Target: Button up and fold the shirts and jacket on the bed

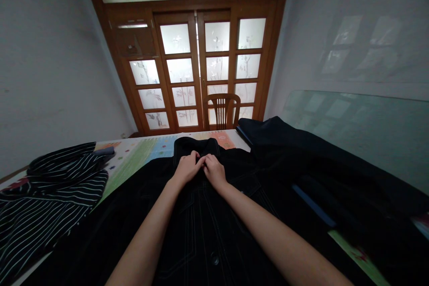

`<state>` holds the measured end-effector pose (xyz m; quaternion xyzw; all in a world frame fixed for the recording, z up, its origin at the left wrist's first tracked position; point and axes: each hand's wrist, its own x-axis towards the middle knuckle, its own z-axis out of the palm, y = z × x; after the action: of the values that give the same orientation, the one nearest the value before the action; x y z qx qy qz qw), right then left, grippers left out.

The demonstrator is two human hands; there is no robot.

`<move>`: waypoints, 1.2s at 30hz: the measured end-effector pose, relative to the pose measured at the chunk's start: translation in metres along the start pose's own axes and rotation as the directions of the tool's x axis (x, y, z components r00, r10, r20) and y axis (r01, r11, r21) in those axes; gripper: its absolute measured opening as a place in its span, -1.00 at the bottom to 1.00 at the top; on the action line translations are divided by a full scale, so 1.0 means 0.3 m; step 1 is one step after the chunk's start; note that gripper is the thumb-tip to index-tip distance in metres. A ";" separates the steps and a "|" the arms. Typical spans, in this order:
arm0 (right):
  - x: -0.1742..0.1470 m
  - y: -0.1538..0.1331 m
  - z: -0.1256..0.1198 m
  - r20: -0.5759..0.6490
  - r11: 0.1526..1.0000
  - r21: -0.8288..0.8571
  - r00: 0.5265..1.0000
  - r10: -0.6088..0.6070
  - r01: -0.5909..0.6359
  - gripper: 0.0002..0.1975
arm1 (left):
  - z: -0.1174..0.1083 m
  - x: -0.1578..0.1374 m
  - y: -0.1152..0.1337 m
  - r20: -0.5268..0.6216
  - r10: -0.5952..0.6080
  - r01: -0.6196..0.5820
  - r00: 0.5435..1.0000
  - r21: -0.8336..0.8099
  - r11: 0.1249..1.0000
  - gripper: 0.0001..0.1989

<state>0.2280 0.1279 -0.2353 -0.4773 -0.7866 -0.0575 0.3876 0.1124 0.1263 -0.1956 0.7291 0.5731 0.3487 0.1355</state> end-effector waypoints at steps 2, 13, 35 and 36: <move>0.000 0.003 -0.003 0.004 1.000 0.007 1.000 -0.011 0.011 -0.89 | -0.002 -0.005 0.019 0.009 0.023 -0.023 1.000 0.069 0.997 -0.86; 0.004 0.006 -0.009 0.016 0.997 0.054 0.998 -0.056 0.055 -0.90 | -0.011 -0.009 0.037 0.105 0.067 -0.094 0.992 0.284 0.954 -0.72; 0.005 0.017 -0.021 0.027 0.988 0.148 0.999 0.042 -0.046 -0.84 | 0.024 0.030 -0.102 0.036 -0.036 0.045 0.999 -0.286 0.957 -0.63; 0.004 0.016 -0.020 0.029 0.988 0.148 0.999 0.044 -0.048 -0.83 | 0.025 0.030 -0.103 0.023 -0.043 0.048 0.999 -0.299 0.953 -0.63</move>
<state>0.2349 0.1285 -0.2316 -0.4658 -0.7824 0.0164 0.4131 0.0954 0.1456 -0.2162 0.6896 0.5291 0.4226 0.2569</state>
